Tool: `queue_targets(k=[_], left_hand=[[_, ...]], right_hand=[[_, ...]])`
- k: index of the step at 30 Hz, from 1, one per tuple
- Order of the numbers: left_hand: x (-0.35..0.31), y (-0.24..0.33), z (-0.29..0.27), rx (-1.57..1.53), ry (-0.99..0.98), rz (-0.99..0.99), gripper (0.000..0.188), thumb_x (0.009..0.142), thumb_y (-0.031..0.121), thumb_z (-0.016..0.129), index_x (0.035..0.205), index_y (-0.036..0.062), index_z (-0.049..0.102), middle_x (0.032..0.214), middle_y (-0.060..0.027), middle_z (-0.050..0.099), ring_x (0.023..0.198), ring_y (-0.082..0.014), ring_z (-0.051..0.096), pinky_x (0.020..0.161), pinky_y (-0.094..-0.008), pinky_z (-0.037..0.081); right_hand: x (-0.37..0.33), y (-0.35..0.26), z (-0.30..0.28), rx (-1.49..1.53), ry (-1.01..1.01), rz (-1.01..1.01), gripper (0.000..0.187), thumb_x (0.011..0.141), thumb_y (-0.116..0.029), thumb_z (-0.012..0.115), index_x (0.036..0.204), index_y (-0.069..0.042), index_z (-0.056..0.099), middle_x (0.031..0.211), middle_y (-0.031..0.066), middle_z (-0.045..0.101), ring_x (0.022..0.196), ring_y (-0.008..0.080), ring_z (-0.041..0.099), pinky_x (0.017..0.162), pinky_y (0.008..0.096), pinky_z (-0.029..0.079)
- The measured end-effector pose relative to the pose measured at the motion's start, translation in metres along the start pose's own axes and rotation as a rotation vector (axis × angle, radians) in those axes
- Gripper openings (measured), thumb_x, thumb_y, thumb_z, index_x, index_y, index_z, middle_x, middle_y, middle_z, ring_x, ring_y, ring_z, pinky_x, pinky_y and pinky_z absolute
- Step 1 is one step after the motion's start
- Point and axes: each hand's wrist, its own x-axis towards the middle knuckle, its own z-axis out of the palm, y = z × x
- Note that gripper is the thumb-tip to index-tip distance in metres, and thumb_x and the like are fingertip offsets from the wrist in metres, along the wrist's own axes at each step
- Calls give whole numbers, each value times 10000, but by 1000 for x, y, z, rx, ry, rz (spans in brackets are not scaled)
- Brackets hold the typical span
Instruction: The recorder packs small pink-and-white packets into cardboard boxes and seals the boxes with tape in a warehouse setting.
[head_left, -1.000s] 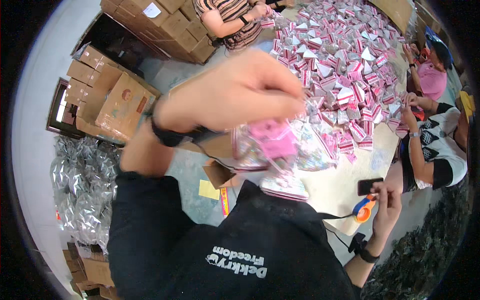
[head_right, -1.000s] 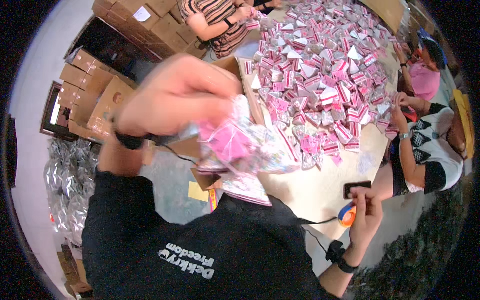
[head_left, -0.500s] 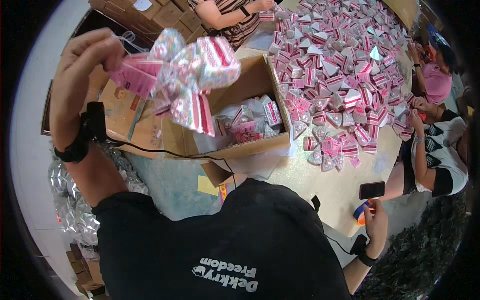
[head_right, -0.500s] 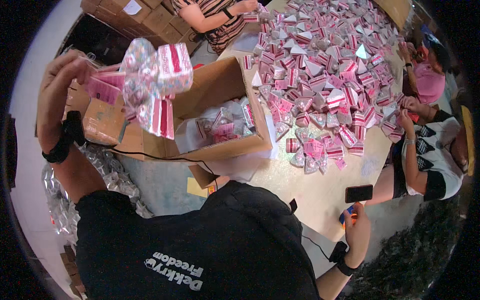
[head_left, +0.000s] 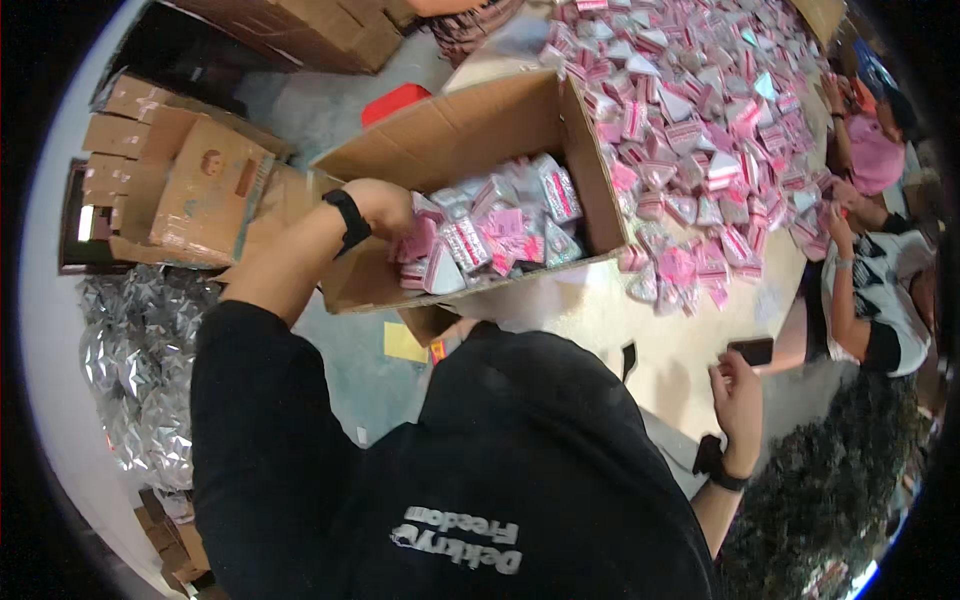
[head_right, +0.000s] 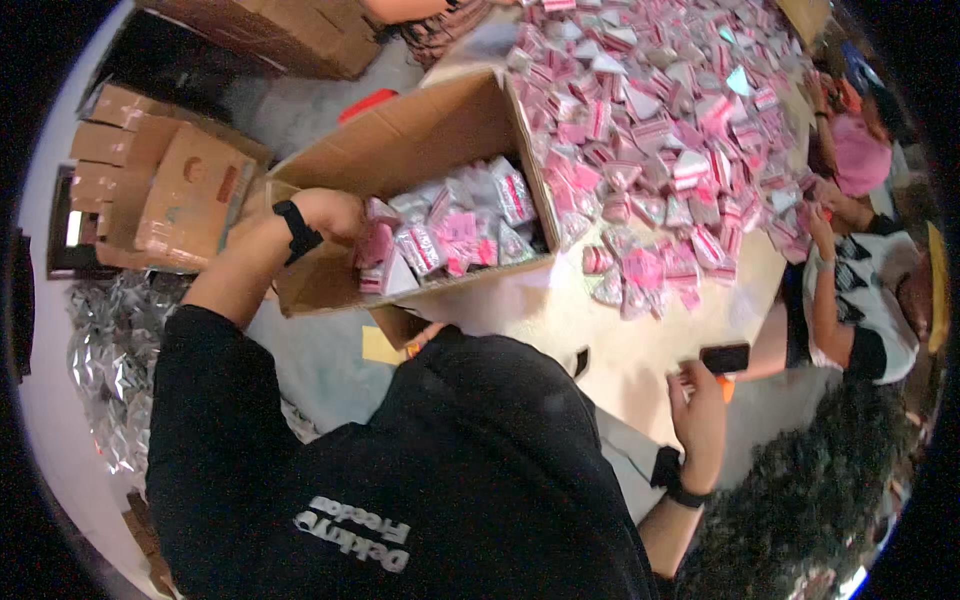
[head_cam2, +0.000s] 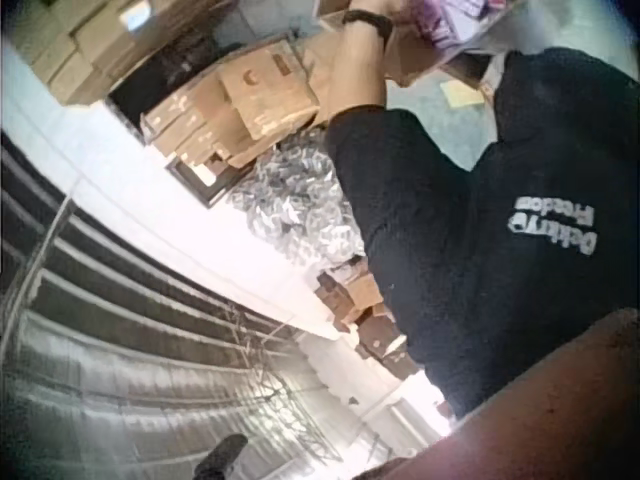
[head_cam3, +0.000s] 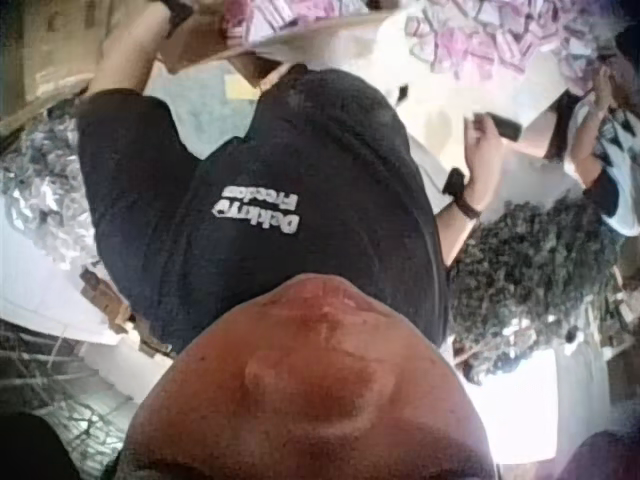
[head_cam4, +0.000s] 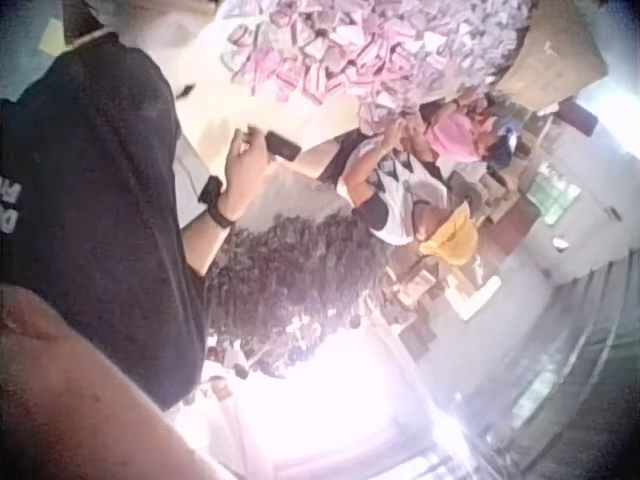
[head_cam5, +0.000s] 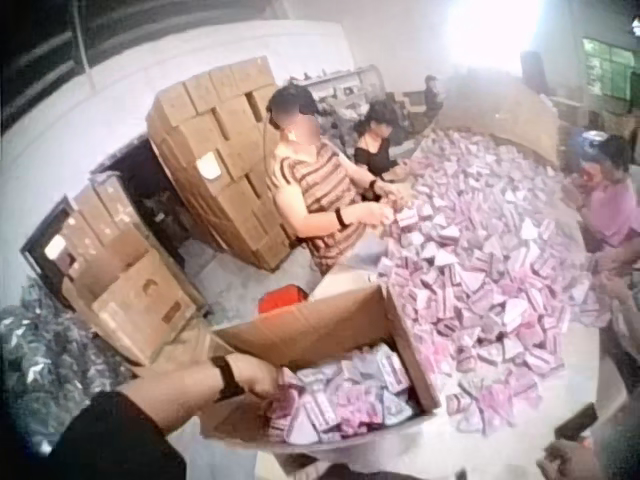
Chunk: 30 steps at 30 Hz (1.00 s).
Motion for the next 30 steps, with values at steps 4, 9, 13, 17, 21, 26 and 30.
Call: queue_targets(k=[4,9,13,17,21,26,30], left_hand=[[9,62,-33,-118,-103,-161,877,772,794,628,1098,-15,715,1056,-240,701,956,-313,683,799,-410,529],[106,50,58,-316,-277,-164,919,691,812,694,1208,52,695,1126,-176,722,961,-284,668,884,-406,506],[47,79,21,-709,145,192,704,749,566,825,1142,-3,690,989,-151,737,888,-228,674,831,-377,529],[-21,81,-8,-455,219,-74,619,863,346,772,1297,-45,569,1101,-186,717,985,-269,688,860,-370,531],[-125,76,-28,-894,621,315,676,916,375,696,1415,-30,486,1379,-188,582,1266,-260,557,1060,-379,427],[-219,8,5,-1246,1021,43,498,980,270,607,1397,13,518,1330,-130,597,1232,-230,551,1063,-363,413],[-174,-41,71,-1076,876,-273,531,981,292,612,1394,-17,486,1363,-176,552,1237,-235,529,1060,-350,402]], right_hand=[[51,11,43,56,-99,-56,295,916,-240,679,1052,21,650,888,198,701,811,313,707,708,374,543],[142,68,134,-157,203,80,702,828,-321,758,1372,16,469,1287,316,564,1161,459,562,973,492,476],[166,65,181,-309,332,240,714,768,-334,811,1354,-56,511,1260,258,588,1164,456,547,986,519,457],[185,67,186,-224,128,250,511,783,-302,783,1202,-62,616,1154,227,651,1104,410,596,924,505,482],[158,27,156,131,202,157,281,788,-203,695,1010,-38,651,897,203,684,843,376,660,755,424,513],[120,-80,68,563,376,-16,154,834,-137,687,901,-7,638,756,89,628,701,134,576,655,316,470],[77,-211,-35,757,552,-464,241,879,-96,718,1092,-1,658,914,29,670,817,84,593,742,260,493]])
